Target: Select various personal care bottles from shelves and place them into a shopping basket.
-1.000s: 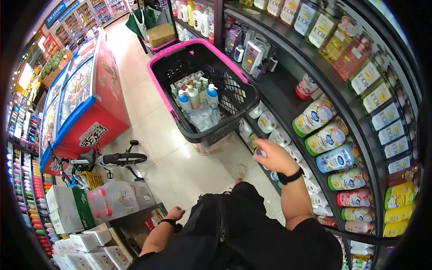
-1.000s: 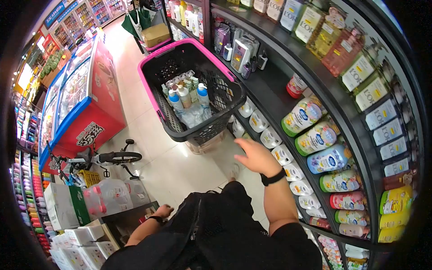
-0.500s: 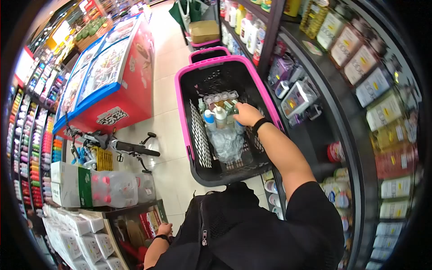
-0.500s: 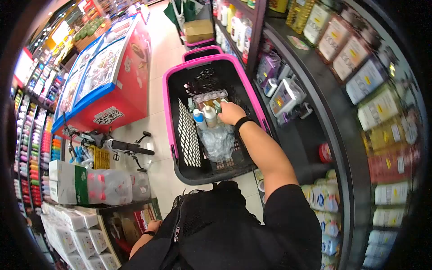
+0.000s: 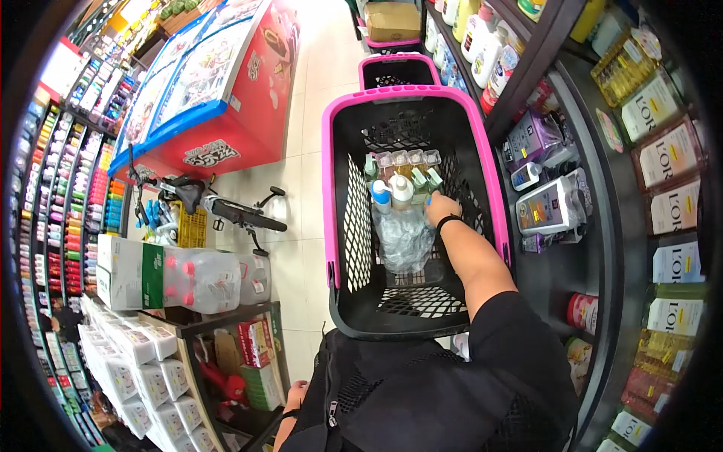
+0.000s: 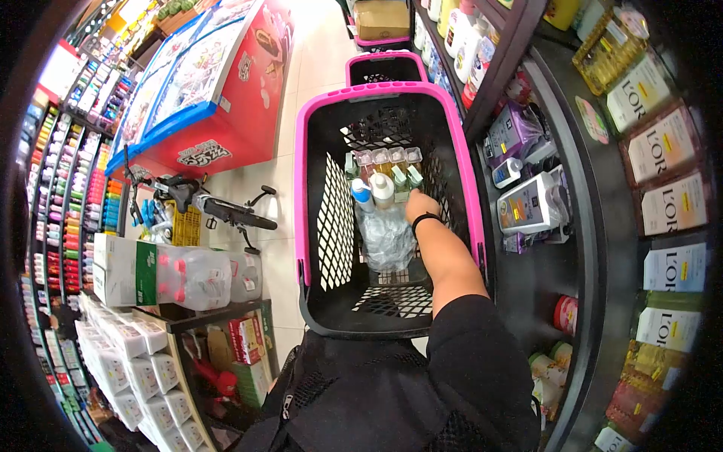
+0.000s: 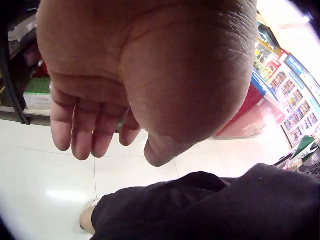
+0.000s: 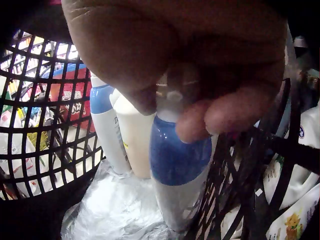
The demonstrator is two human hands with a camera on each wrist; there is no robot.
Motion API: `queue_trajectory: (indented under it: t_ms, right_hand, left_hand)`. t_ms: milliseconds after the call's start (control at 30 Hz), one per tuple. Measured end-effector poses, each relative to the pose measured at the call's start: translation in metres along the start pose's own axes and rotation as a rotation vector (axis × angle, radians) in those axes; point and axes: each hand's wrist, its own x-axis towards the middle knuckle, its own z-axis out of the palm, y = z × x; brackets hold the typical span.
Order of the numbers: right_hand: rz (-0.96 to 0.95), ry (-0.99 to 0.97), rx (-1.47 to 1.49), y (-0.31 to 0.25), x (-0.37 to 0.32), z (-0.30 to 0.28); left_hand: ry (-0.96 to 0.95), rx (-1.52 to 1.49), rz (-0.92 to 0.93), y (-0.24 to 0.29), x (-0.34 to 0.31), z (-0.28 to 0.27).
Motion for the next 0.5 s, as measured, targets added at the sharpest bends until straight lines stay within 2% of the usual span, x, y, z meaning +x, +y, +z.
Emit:
queue_trajectory:
  t_ms: [33, 67, 133, 167, 200, 267, 333, 367, 400, 500]
  right_hand:
    - [-0.013, -0.007, -0.005, 0.001, 0.003, 0.006]
    - [-0.023, -0.013, -0.007, 0.002, 0.003, 0.008]
    - [-0.051, -0.026, -0.037, -0.001, -0.014, -0.001]
    - [-0.065, -0.041, -0.058, -0.004, -0.023, -0.008]
    - [-0.078, -0.057, -0.081, -0.005, -0.031, -0.013]
    - [-0.114, -0.012, -0.018, -0.007, -0.039, -0.019]
    - [-0.180, 0.054, 0.049, -0.011, -0.056, -0.036]
    - [-0.257, 0.109, 0.065, -0.014, -0.072, -0.052]
    - [-0.328, 0.170, 0.080, -0.018, -0.094, -0.076]
    - [-0.486, 0.316, 0.139, -0.029, -0.175, -0.151]
  left_hand:
    - [0.072, 0.050, 0.030, 0.050, -0.044, -0.028]
    - [0.116, 0.074, 0.059, 0.039, -0.036, -0.025]
    - [0.166, -0.229, 0.025, 0.112, -0.081, -0.060]
    - [0.278, -0.298, 0.096, 0.120, -0.076, -0.065]
    - [0.282, -0.398, 0.097, 0.100, -0.040, -0.063]
    - [0.283, -0.526, 0.309, 0.103, 0.001, -0.085]
    - [0.335, -0.479, 0.430, 0.153, 0.006, -0.125]
    - [0.401, -0.362, 0.594, 0.199, -0.022, -0.154]
    - [0.454, -0.432, 0.706, 0.216, -0.011, -0.164]
    - [0.318, -0.553, 0.898, 0.283, -0.002, -0.201]
